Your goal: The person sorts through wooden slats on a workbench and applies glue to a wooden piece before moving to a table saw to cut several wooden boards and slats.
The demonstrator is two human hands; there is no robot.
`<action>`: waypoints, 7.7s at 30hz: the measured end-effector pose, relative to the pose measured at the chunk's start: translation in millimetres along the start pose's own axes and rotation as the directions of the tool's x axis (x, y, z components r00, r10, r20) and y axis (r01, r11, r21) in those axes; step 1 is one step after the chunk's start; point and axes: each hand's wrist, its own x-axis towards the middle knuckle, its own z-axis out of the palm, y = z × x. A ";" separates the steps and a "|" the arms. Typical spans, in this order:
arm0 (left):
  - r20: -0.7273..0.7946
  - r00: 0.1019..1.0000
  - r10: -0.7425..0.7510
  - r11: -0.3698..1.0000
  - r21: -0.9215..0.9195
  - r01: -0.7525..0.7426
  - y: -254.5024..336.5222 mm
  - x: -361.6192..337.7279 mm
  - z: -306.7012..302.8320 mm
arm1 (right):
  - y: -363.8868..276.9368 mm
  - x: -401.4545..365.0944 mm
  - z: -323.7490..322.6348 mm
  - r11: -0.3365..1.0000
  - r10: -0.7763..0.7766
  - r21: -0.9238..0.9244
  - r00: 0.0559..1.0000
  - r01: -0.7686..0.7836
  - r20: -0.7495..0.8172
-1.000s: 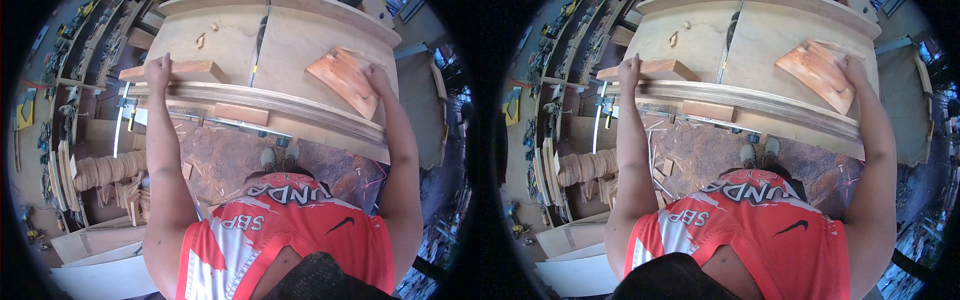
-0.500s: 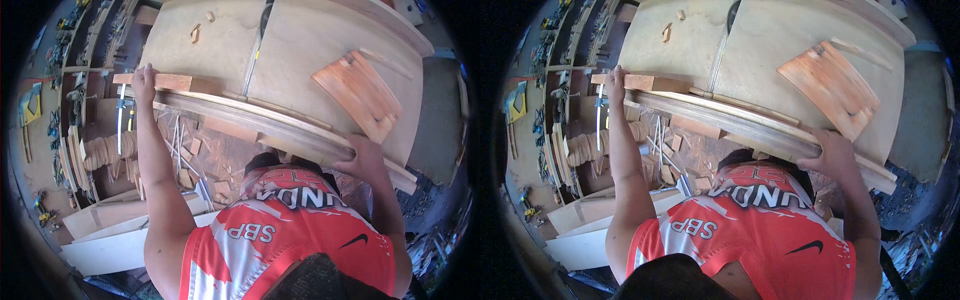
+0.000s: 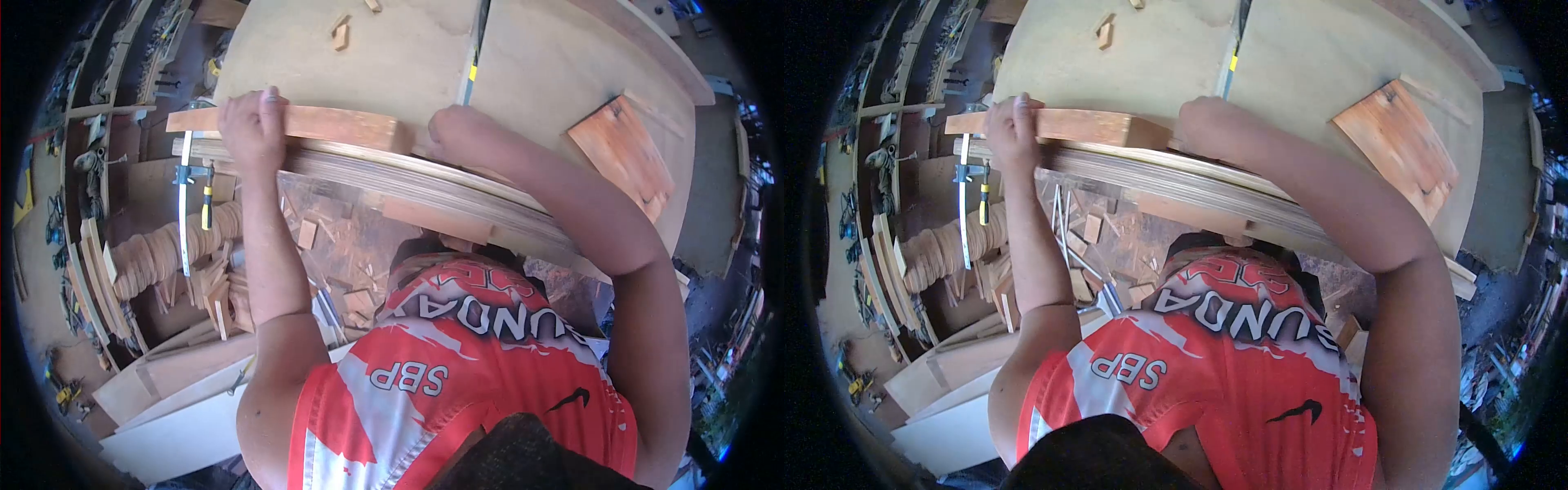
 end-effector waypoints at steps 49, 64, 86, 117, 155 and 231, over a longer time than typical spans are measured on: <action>0.024 0.997 0.073 0.995 0.063 -0.074 5.7 -2.0 1.4 | 76.6 -331.2 -36.7 0.740 0.673 -0.074 0.733 -0.669 0.097; 0.062 0.992 0.112 0.991 0.071 -0.117 19.2 4.0 -1.0 | 118.6 -128.4 12.7 0.892 0.242 0.385 0.970 -0.236 0.034; 0.083 0.997 -0.012 0.999 0.041 0.009 20.3 0.7 1.3 | 257.9 -167.5 -32.3 0.862 0.447 0.123 0.622 -0.492 -0.643; 0.187 0.981 -0.056 0.991 0.133 0.031 10.6 0.5 -6.7 | 186.9 -90.6 -31.2 0.930 0.314 -0.049 0.855 -0.365 -0.412; 0.715 0.090 0.693 0.715 -0.666 -0.210 419.2 -39.0 297.7 | 414.3 -502.7 -117.4 0.909 0.294 0.107 0.439 -0.402 -0.849; 0.524 0.845 0.105 0.661 -0.672 0.334 130.5 -136.0 9.4 | 165.5 -137.0 -11.6 0.855 0.377 -0.135 0.778 -0.501 -0.503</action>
